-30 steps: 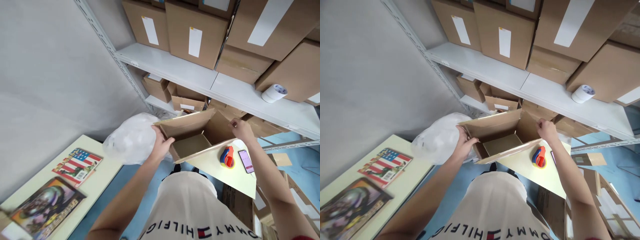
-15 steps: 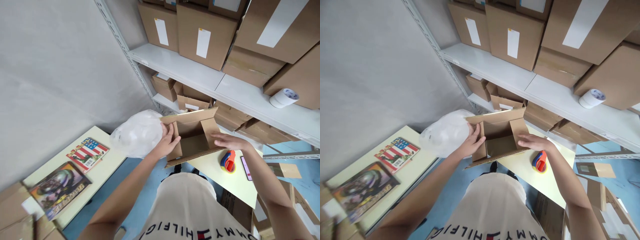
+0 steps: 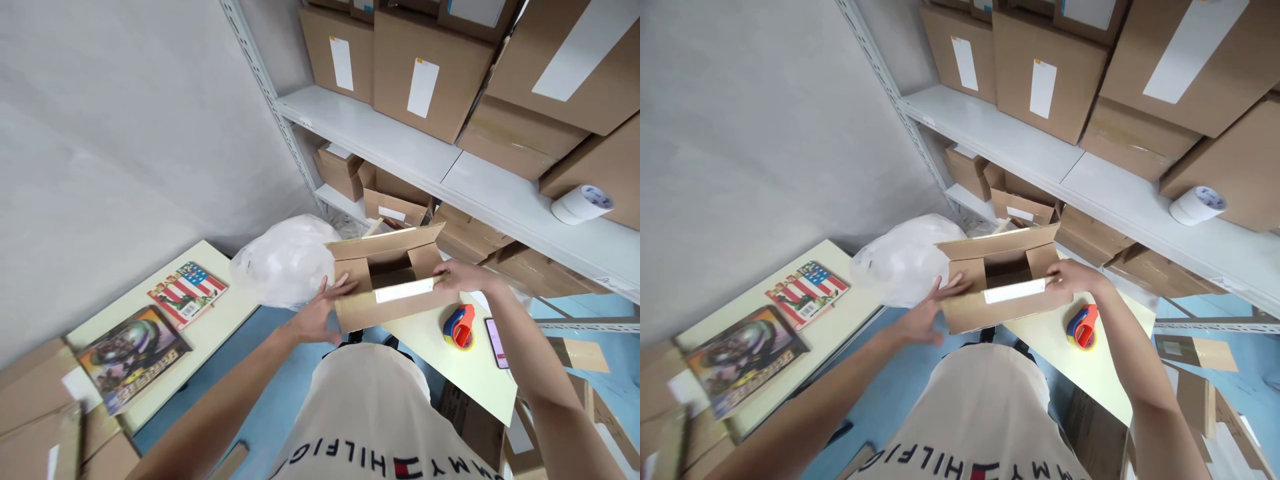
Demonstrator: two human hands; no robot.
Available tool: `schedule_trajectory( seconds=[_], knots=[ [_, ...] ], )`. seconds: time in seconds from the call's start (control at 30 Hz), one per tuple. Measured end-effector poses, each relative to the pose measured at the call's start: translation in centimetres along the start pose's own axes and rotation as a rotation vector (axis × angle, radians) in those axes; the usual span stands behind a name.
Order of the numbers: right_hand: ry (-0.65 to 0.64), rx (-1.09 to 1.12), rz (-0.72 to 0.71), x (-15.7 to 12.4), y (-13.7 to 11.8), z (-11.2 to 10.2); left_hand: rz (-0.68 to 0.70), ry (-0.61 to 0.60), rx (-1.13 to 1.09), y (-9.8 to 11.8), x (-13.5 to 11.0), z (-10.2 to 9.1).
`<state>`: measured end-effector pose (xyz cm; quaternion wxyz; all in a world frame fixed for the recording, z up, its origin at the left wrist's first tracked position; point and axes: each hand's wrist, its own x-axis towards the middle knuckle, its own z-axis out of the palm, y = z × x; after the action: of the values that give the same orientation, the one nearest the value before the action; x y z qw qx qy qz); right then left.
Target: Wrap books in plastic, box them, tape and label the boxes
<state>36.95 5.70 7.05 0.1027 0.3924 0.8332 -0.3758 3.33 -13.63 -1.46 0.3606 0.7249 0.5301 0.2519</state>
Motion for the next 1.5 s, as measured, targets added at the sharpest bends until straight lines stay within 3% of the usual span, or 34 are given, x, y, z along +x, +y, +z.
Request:
schedule_trajectory(
  seconds=[0.13,0.23,0.37,0.53,0.67,0.83,0.93,1.03,1.1,1.2,1.37,1.5],
  knots=[
    [0.421,-0.337,0.027,1.1,-0.2,1.7,-0.164,0.298,-0.024,-0.5,0.2,1.9],
    [0.601,-0.5,-0.081,1.9,-0.2,2.0,-0.196,0.422,-0.116,-1.5,0.4,2.6],
    [0.569,-0.533,-0.164,4.3,-0.8,0.0,-0.194,0.436,-0.078,-2.0,0.9,2.0],
    [0.506,-0.455,-0.164,5.9,-1.1,-1.7,-0.209,0.399,0.196,-0.1,1.8,0.6],
    [0.49,-0.366,-0.183,3.5,0.4,1.3,-0.224,0.322,0.401,2.5,2.5,-0.1],
    [0.415,-0.146,0.014,1.3,2.1,6.4,-0.198,0.206,0.473,4.4,3.6,-0.3],
    [0.434,-0.012,0.048,1.0,2.0,7.3,-0.318,0.308,0.317,2.8,3.5,0.2],
    [0.441,0.055,0.123,0.2,1.6,7.8,-0.424,0.434,0.008,0.0,3.0,1.1],
    [0.464,0.089,0.172,-0.8,1.3,8.8,-0.417,0.376,-0.168,-1.3,2.9,1.7],
    [0.586,0.142,0.277,-2.8,0.8,11.3,-0.356,0.317,-0.235,-1.8,3.9,1.9],
    [0.736,0.187,0.448,-5.6,-0.4,14.1,-0.217,0.27,-0.249,-1.2,7.8,0.1],
    [0.81,0.223,0.548,-5.7,-1.3,15.2,-0.191,0.213,-0.27,-1.8,11.6,-1.0]
  ],
)
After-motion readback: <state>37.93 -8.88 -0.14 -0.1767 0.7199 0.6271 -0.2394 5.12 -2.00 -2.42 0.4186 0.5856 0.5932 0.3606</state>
